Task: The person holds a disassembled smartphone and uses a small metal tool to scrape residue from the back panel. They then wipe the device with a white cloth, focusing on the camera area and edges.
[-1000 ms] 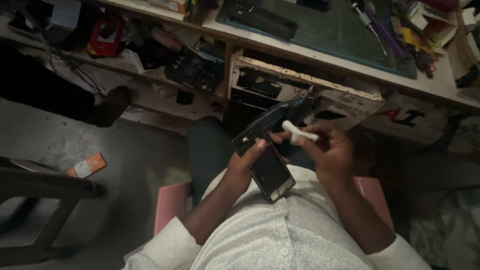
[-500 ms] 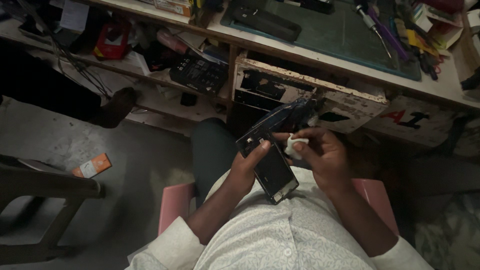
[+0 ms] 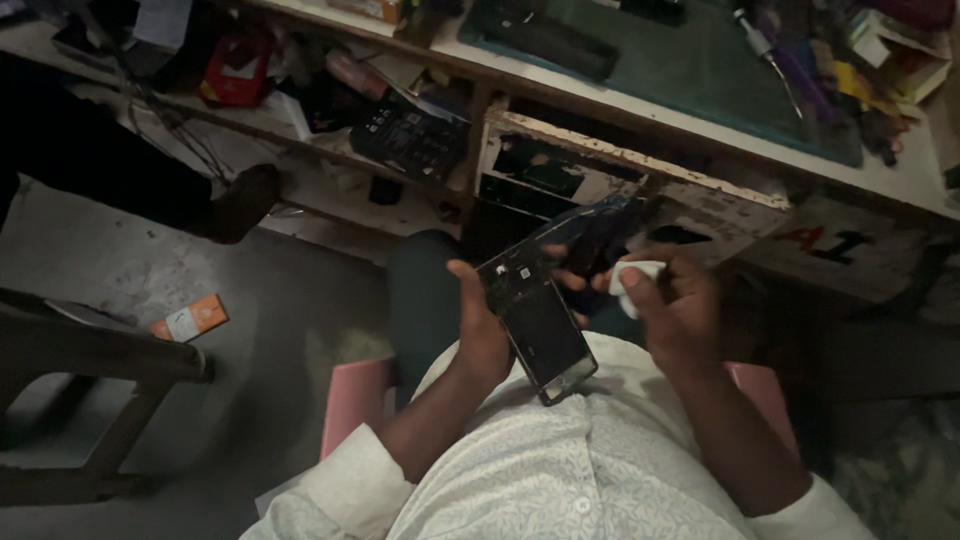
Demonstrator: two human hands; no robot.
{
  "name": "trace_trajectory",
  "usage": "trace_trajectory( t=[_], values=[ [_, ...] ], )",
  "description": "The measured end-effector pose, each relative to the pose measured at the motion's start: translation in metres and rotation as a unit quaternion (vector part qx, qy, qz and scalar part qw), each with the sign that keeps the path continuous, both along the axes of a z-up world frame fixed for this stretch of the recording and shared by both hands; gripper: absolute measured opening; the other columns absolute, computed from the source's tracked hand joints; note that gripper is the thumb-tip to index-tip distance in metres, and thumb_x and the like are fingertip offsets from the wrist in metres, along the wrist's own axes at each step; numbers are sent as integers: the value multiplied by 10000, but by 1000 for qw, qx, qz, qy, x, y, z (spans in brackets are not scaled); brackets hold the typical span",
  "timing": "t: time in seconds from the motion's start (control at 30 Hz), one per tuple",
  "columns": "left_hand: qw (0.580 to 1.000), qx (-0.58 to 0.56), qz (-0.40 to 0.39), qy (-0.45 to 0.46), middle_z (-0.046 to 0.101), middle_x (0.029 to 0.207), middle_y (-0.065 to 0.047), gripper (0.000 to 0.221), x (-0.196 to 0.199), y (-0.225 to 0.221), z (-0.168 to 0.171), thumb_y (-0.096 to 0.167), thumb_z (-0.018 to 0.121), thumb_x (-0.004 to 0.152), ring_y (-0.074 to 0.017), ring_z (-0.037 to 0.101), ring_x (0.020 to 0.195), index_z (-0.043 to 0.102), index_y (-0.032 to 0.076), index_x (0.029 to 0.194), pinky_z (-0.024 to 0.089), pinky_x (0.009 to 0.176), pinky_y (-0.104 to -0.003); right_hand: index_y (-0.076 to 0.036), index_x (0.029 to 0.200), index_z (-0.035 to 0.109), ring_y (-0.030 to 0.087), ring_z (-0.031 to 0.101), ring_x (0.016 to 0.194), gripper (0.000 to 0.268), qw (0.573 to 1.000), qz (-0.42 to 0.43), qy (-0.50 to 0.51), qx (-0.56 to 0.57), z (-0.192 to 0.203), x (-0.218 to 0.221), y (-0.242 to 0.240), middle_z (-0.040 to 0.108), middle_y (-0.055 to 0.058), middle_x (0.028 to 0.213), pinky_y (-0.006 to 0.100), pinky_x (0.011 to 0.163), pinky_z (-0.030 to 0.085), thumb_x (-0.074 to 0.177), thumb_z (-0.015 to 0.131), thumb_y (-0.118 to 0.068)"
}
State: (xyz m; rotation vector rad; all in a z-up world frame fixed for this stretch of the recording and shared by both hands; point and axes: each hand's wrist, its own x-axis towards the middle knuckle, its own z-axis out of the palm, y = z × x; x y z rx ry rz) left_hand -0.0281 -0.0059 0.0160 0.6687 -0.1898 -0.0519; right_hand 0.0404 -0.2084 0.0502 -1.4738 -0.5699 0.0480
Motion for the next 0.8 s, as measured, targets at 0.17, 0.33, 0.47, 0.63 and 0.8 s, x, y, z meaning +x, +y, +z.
trace_trajectory(
  t=[0.17,0.33,0.47,0.63,0.8],
  values=[
    [998,-56,-22,-1,684,1102,-197,1262,2,3,-7,982,107,777,-315,738,920,458,50,1552,623,819,-459,-71,1072,675,111,683,709,124,981,-20,-77,-177,26,-2,10,706,56,853,258,622,560,968,686,-138],
    [992,-75,-42,91,701,1117,-180,1223,5,5,-16,969,98,698,-322,745,894,472,125,1500,633,834,-462,-50,1064,698,100,673,758,135,963,41,-131,-231,51,-9,42,714,61,901,237,653,535,954,716,-126],
    [983,-25,9,181,712,1202,-137,1219,12,0,-30,959,99,745,-248,736,1083,538,62,1443,636,908,-392,-43,1068,711,146,708,860,167,930,54,-250,-265,61,-12,61,720,80,1016,280,726,554,922,743,-116],
    [984,107,25,140,639,974,-146,1174,13,-2,-46,1002,53,837,-267,628,847,600,72,1299,489,571,-334,-50,1050,728,176,722,758,181,914,39,-218,-340,62,-16,74,712,91,963,299,638,566,888,752,-126],
    [976,145,-1,164,682,1015,-123,1157,14,-3,-42,971,16,723,-246,691,926,609,121,1237,565,633,-349,-38,1069,722,196,734,770,195,907,40,-246,-340,60,-19,78,710,106,1024,299,630,571,886,741,-101]
  ],
)
